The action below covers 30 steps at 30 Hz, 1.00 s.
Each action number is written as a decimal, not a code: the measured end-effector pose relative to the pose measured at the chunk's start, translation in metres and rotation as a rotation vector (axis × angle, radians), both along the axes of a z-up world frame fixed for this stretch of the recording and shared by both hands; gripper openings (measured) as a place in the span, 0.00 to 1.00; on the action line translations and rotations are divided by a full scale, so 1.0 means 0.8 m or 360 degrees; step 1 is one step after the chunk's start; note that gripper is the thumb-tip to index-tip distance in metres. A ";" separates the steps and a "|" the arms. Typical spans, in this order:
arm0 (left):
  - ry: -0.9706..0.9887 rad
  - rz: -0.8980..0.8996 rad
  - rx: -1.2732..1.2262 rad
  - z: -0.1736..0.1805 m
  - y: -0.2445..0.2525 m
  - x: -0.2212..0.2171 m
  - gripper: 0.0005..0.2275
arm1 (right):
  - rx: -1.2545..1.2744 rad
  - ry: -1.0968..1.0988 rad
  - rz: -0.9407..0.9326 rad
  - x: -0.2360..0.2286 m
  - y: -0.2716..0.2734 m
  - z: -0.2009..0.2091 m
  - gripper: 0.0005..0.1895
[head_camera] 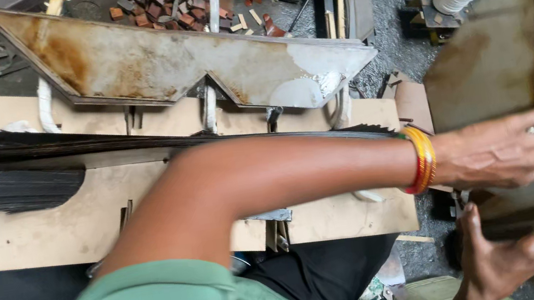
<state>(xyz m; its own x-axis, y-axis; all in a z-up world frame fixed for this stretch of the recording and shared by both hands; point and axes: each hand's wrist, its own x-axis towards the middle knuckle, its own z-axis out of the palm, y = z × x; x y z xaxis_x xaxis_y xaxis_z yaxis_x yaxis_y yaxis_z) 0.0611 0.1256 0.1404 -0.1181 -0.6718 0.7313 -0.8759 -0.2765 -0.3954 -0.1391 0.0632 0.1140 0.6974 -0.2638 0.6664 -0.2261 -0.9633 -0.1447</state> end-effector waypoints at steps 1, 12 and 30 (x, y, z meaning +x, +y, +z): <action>0.0131 0.0002 -0.0001 0.034 0.047 0.014 0.18 | -0.0043 -0.0110 0.0169 0.025 0.016 0.026 0.51; 0.0982 0.1177 0.0463 0.104 0.570 0.093 0.43 | -0.0047 0.0537 0.1414 0.315 0.325 0.118 0.49; 0.1254 0.1215 0.0322 -0.009 0.630 0.087 0.50 | -0.0085 0.1101 0.1489 0.358 0.390 0.057 0.48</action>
